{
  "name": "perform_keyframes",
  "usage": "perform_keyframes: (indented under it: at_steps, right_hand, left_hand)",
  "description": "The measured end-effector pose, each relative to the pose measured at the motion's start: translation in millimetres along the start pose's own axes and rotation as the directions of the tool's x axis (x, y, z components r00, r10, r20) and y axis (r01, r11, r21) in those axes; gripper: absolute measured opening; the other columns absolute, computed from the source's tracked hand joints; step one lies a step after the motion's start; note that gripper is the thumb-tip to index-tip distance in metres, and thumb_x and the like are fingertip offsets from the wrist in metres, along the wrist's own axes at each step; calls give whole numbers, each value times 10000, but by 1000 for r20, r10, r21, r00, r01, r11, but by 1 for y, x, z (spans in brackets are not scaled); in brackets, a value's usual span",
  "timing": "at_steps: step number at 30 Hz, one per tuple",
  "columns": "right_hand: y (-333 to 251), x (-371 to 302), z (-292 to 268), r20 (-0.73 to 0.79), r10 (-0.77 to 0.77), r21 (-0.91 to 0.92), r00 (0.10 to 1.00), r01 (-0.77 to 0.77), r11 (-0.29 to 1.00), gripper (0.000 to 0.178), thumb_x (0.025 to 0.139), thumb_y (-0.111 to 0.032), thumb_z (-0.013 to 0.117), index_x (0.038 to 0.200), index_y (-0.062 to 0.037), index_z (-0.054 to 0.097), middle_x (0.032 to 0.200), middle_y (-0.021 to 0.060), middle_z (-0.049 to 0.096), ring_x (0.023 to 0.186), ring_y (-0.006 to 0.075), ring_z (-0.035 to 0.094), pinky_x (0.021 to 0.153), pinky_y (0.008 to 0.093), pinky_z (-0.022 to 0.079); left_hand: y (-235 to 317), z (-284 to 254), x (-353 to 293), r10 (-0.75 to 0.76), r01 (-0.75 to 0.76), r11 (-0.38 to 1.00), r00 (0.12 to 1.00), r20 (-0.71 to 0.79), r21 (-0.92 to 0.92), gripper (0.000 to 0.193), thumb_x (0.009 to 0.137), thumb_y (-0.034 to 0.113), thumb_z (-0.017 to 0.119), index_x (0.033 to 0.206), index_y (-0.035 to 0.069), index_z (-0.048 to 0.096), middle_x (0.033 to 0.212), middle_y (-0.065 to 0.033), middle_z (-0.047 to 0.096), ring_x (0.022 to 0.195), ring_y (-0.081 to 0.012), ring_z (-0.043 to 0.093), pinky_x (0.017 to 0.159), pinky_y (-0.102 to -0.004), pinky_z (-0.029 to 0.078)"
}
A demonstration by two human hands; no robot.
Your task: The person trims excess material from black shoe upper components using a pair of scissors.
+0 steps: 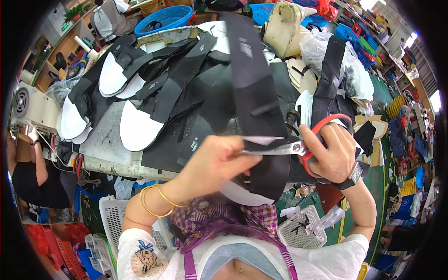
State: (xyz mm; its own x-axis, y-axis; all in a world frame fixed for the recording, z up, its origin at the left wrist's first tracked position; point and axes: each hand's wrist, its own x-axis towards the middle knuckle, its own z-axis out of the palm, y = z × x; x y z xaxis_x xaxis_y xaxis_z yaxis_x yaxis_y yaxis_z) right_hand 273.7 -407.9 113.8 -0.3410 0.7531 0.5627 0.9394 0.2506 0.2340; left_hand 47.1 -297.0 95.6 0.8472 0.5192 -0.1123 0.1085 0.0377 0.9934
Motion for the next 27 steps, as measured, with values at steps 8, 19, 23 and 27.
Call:
perform_keyframes:
  at_steps: [8,19,23,27]
  right_hand:
    - [1,0,-5,-82,-75,-72,994,70,995,517,495,-105,618,1012,-104,628,610,7,355,503,140,424,442,279,345]
    - [-49,7,4,244,492,881,836,-403,247,597,647,-169,774,1127,-38,445,799,54,554,659,136,531,624,267,462]
    - [-55,15,2,204,629,808,750,-492,325,546,667,-140,756,1104,-34,448,789,61,555,664,146,552,616,271,466]
    - [-49,12,3,158,654,793,740,-490,363,444,711,-85,697,1089,-42,468,787,58,555,680,102,549,616,250,464]
  left_hand:
    - [21,6,-4,3,-10,960,1000,-25,-279,229,826,84,615,1020,-38,620,664,-33,616,564,-63,571,524,-189,476]
    - [16,39,1,442,-353,675,896,27,648,206,782,137,622,780,-33,506,652,-216,562,620,-381,577,533,-402,447]
    - [5,40,0,400,-430,809,902,161,402,247,792,89,597,945,-30,444,749,-215,586,688,-390,576,584,-425,452]
    - [9,48,-4,395,-417,801,907,146,429,357,790,67,594,1091,-41,435,830,-137,626,748,-252,637,653,-320,491]
